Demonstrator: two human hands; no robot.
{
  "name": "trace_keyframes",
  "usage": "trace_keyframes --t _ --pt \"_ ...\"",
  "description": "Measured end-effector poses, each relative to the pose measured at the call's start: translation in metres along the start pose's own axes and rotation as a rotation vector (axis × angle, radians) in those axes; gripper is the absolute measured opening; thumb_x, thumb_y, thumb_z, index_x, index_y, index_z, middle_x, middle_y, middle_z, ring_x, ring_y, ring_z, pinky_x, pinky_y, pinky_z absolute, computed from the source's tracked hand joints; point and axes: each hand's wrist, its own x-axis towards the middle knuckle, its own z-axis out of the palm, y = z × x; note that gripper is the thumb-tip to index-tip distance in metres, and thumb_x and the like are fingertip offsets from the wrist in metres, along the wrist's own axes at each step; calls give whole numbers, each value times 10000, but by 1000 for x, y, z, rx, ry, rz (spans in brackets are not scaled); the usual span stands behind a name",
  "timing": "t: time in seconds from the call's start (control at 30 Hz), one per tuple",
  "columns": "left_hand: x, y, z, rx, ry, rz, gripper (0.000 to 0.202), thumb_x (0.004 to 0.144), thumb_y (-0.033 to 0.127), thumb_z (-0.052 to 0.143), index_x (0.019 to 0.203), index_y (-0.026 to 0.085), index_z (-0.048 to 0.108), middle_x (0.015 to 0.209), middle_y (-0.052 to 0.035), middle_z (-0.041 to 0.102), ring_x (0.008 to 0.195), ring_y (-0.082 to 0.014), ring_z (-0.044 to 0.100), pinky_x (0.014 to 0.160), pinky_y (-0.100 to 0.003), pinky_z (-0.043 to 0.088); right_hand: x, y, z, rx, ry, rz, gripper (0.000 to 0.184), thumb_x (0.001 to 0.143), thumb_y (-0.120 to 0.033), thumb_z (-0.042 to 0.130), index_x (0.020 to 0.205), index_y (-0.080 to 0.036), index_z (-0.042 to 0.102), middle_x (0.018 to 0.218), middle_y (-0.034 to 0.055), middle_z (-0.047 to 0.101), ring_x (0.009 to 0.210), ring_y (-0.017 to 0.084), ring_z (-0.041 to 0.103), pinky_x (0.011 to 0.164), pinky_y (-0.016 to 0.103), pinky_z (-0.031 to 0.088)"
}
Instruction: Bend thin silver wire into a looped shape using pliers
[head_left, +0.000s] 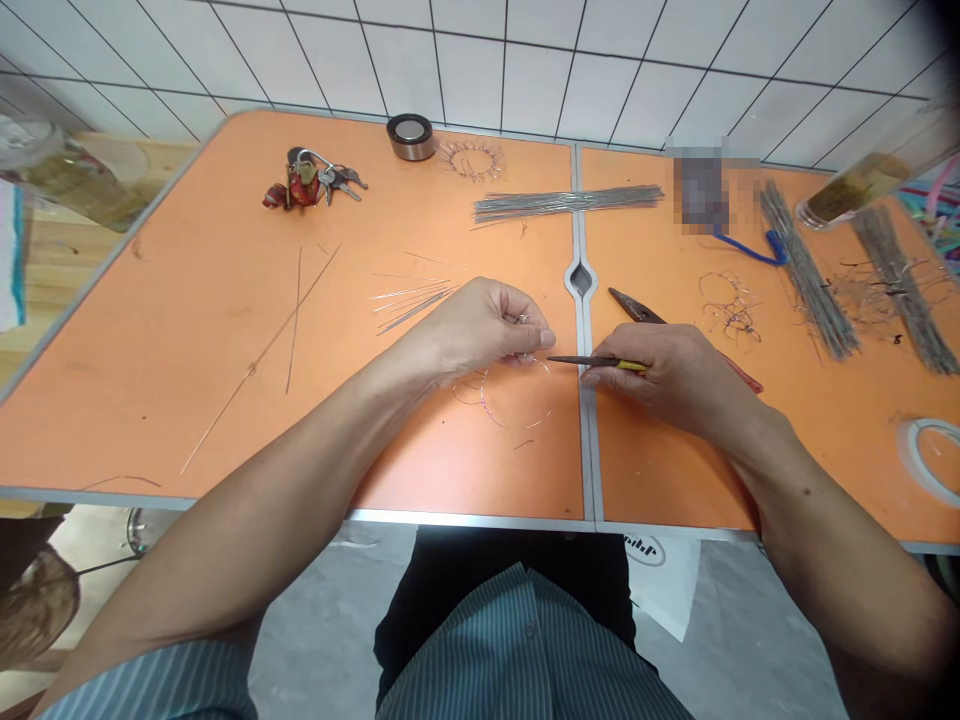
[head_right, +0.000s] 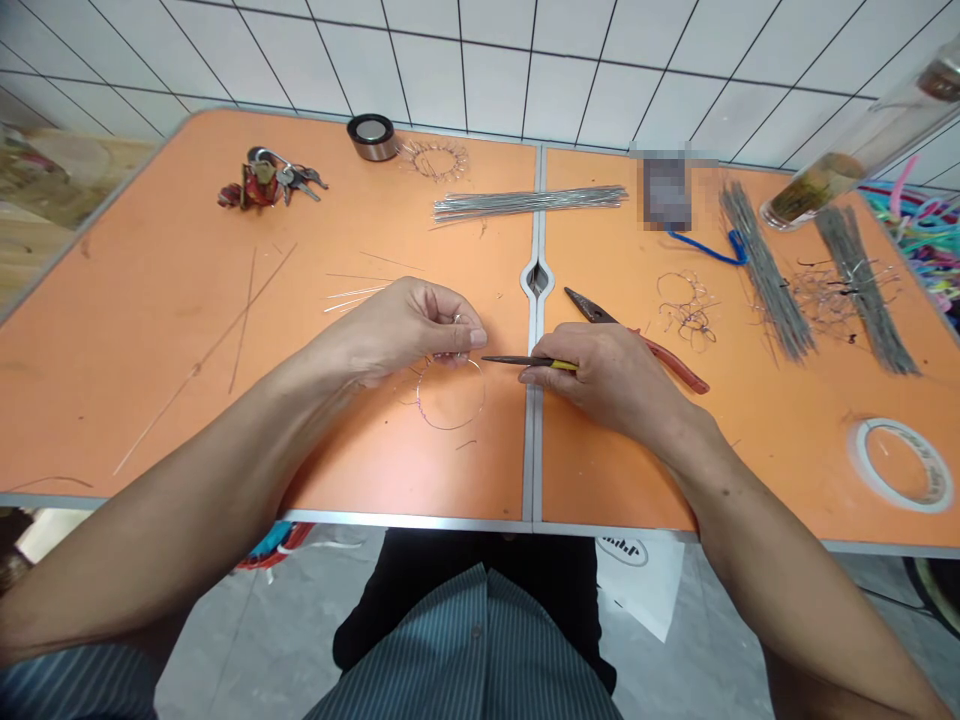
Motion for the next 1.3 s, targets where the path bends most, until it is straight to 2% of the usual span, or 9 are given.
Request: trace_keyframes --t 0.2,0.43,0.77,1.3 --pt "0 2 0 -8 -6 -41 210 868 67 760 670 135 747 621 -37 685 573 -101 582 572 -236 454 0 1 3 -26 29 -25 183 1063 -370 709 931 -255 761 837 12 738 744 187 661 667 342 405" --pt "2 -4 -5 -35 -41 -22 175 886 114 776 714 140 783 632 -38 692 583 -105 603 568 -234 463 -4 2 4 -165 74 -68 212 1068 -370 714 904 -240 746 777 4 679 681 173 604 612 345 340" --pt "1 -2 -4 -42 -34 -30 175 864 106 790 695 146 779 622 -36 691 571 -104 602 558 -229 451 -3 5 6 -148 119 -89 140 1057 -356 738 979 -255 794 837 14 722 715 169 648 622 328 371" --pt "-1 5 -1 -24 -16 -61 224 861 71 780 651 144 746 598 -26 667 560 -97 584 560 -228 445 -1 0 3 -144 55 -63 221 1082 -358 681 914 -240 763 805 34 715 726 187 657 617 342 350"
